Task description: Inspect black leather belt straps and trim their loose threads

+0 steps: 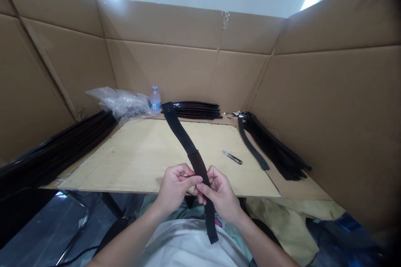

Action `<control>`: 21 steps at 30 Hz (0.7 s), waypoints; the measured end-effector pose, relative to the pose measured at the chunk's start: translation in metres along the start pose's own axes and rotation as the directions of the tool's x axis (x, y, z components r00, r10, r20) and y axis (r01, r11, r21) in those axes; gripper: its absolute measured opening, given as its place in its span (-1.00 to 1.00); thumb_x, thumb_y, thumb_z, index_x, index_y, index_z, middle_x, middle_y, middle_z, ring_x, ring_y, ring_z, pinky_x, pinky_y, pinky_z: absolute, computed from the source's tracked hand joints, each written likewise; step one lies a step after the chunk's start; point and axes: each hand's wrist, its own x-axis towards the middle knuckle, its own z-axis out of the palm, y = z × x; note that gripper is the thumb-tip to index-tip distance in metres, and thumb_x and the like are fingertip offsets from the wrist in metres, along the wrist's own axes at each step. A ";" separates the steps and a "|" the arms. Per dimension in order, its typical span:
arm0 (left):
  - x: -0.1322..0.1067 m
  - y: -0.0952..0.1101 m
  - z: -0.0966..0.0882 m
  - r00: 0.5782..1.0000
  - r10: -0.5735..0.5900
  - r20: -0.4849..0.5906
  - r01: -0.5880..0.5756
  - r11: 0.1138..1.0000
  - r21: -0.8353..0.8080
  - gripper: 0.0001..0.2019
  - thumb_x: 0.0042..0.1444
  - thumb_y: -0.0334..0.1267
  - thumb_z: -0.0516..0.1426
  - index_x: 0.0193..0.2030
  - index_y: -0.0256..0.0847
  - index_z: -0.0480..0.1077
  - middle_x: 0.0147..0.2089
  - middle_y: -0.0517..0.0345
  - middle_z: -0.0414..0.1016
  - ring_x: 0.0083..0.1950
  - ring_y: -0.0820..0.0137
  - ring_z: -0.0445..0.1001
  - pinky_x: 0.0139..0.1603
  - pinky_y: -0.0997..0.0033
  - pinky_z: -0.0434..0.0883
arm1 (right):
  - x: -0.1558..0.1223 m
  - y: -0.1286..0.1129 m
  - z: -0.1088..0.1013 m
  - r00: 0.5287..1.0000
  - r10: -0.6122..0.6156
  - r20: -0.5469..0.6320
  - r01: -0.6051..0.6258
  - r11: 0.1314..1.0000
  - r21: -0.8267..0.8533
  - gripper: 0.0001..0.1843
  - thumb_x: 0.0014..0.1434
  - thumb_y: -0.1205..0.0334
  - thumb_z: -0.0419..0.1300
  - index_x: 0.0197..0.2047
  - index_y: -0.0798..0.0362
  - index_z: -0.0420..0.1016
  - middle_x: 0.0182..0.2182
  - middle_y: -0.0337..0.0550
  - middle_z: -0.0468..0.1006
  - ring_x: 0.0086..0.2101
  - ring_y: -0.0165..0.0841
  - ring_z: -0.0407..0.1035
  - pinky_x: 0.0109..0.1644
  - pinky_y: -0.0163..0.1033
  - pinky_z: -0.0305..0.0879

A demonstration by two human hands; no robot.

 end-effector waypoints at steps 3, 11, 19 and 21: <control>0.002 0.002 -0.002 0.997 0.033 -0.074 -0.030 0.999 0.037 -0.76 -0.04 -0.28 0.22 -0.52 -0.27 0.20 -0.65 0.23 0.41 -0.64 0.39 0.44 -0.61 0.45 0.40 | -0.001 0.002 -0.002 1.000 -0.022 -0.004 0.023 0.997 0.079 -0.78 0.19 0.13 0.11 -0.37 0.06 0.16 -0.44 -0.16 0.51 -0.53 -0.47 0.34 -0.46 -0.36 0.23; 0.009 -0.004 -0.011 0.990 0.060 -0.131 -0.047 0.994 0.101 -0.73 -0.27 -0.34 0.34 -0.50 -0.32 0.30 -0.58 0.27 0.41 -0.57 0.53 0.39 -0.54 0.59 0.34 | 0.003 0.006 -0.008 0.999 -0.031 -0.041 0.033 0.998 0.056 -0.80 0.04 0.23 0.27 -0.28 0.08 0.35 -0.42 -0.21 0.45 -0.44 -0.45 0.31 -0.40 -0.35 0.25; 0.007 -0.004 -0.011 1.000 -0.008 -0.027 0.011 0.996 0.086 -0.75 -0.18 -0.27 0.30 -0.50 -0.34 0.31 -0.54 0.21 0.40 -0.57 0.54 0.34 -0.57 0.57 0.28 | 0.005 0.003 -0.010 0.999 0.026 0.032 -0.025 0.999 -0.036 -0.71 -0.08 0.29 0.35 -0.24 0.14 0.47 -0.37 -0.15 0.46 -0.50 -0.46 0.29 -0.51 -0.36 0.33; 0.006 -0.004 -0.010 0.999 -0.011 -0.051 0.016 0.994 0.104 -0.74 -0.17 -0.26 0.30 -0.53 -0.35 0.30 -0.58 0.25 0.35 -0.61 0.62 0.24 -0.61 0.63 0.17 | 0.004 0.002 -0.010 0.998 0.045 0.031 -0.043 0.998 -0.056 -0.77 -0.09 0.28 0.35 -0.33 0.15 0.46 -0.45 -0.22 0.42 -0.58 -0.50 0.26 -0.58 -0.36 0.33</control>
